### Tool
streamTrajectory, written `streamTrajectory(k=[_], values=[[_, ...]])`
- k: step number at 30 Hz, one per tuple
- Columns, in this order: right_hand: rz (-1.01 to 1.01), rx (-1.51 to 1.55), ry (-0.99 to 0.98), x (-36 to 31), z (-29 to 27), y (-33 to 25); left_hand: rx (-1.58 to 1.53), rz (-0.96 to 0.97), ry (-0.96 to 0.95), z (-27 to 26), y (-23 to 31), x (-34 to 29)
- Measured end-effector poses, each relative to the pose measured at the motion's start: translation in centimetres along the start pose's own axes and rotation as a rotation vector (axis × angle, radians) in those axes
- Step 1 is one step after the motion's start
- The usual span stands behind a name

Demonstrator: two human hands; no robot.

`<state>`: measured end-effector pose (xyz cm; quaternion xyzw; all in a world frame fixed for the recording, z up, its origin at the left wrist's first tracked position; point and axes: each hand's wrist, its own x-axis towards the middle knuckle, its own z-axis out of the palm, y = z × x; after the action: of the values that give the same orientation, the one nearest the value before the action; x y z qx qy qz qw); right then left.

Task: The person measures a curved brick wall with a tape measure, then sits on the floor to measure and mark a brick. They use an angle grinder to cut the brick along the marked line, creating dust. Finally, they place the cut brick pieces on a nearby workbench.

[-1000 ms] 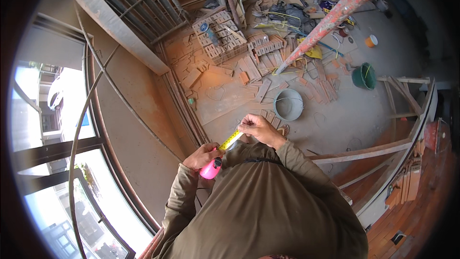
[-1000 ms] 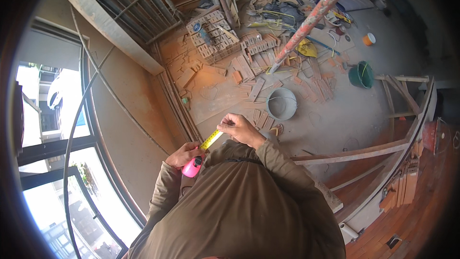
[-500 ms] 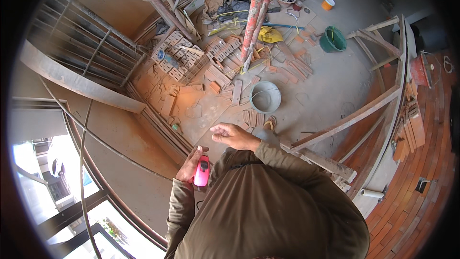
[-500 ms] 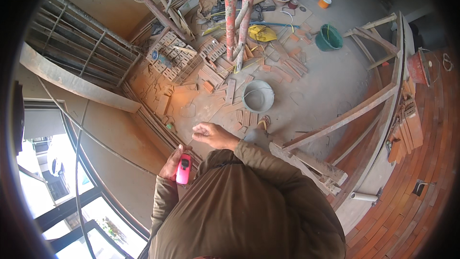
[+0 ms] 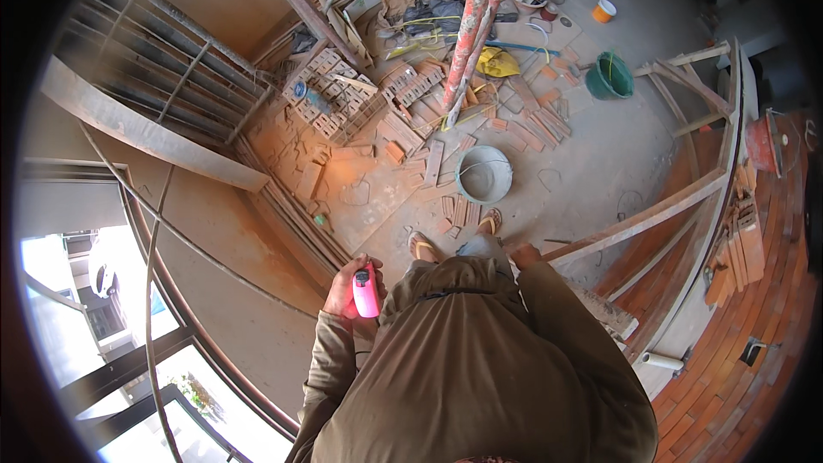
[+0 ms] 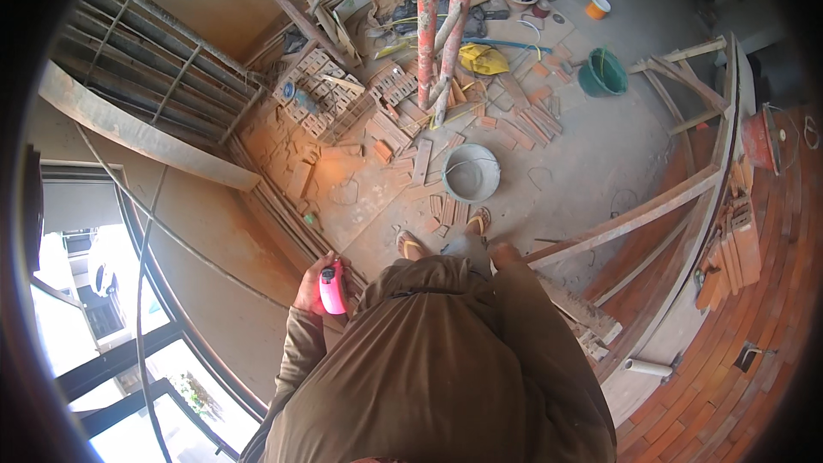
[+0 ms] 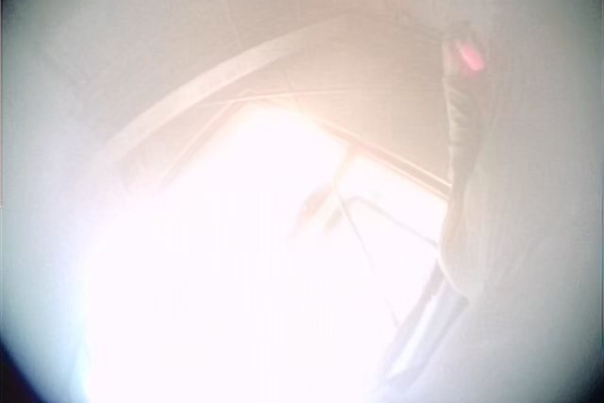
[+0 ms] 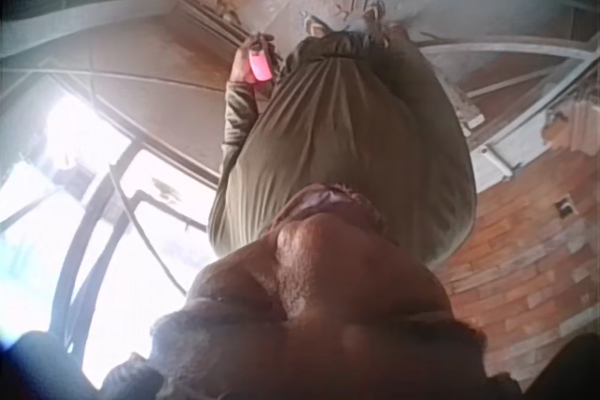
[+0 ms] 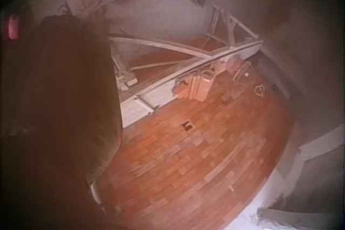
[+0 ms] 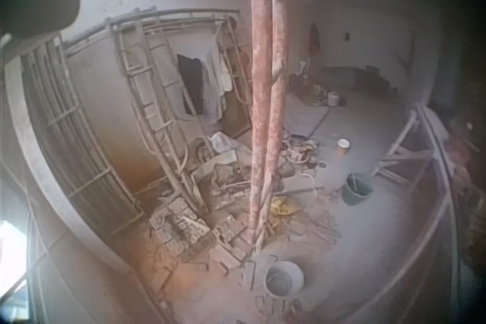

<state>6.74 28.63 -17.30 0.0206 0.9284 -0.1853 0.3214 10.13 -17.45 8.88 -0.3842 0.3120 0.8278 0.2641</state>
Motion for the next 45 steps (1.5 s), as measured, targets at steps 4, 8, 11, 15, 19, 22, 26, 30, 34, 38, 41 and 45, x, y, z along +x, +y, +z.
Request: streamTrajectory(k=[4, 8, 11, 15, 19, 22, 26, 30, 34, 38, 41, 45], values=[[-0.178, -0.535, -0.158, -2.1, 3.7, 9.5, 0.089, 0.014, -0.067, 0.2, 0.0, 1.7], [-0.147, -0.249, -0.166, -2.9, 1.4, 4.3, 0.119, 0.053, -0.045, -0.1, 0.7, -0.1], [-0.023, 0.102, -0.004, -2.8, 0.5, 2.3, 0.181, 0.091, -0.05, 0.7, 1.3, 0.3], [-0.069, 0.29, -0.061, -2.5, -4.0, -5.6, 0.264, 0.091, -0.026, -1.4, 1.3, 0.5], [-0.329, 0.358, -0.415, -1.6, -4.7, -8.8, 0.295, 0.039, 0.01, -4.9, 0.3, 2.7], [-0.495, -0.022, -0.282, -3.9, -3.9, -9.8, 0.674, 0.188, -0.112, -9.8, -1.5, 6.0], [-0.42, -0.056, -0.244, -6.3, -4.5, -13.0, 1.096, -0.074, -0.087, -12.7, -4.8, 8.6], [-0.361, 0.056, -0.386, -8.0, -6.9, -14.0, 1.5, -0.1, -0.154, -13.0, -9.4, 10.0], [-0.32, 0.015, -0.371, -7.1, -6.1, -15.5, 1.581, -0.191, -0.116, -12.7, -10.5, 9.8], [-0.342, -0.074, -0.372, -6.1, -5.5, -17.3, 1.553, 0.749, -0.798, -18.6, -11.6, 11.4], [-0.3, -0.053, -0.446, -6.5, -8.0, -21.4, 1.381, 0.87, -0.854, -18.5, -9.6, 9.1], [-0.288, -0.102, -0.456, -4.4, -8.2, -24.0, 1.456, 0.693, -0.789, -19.1, -8.4, 8.8]])
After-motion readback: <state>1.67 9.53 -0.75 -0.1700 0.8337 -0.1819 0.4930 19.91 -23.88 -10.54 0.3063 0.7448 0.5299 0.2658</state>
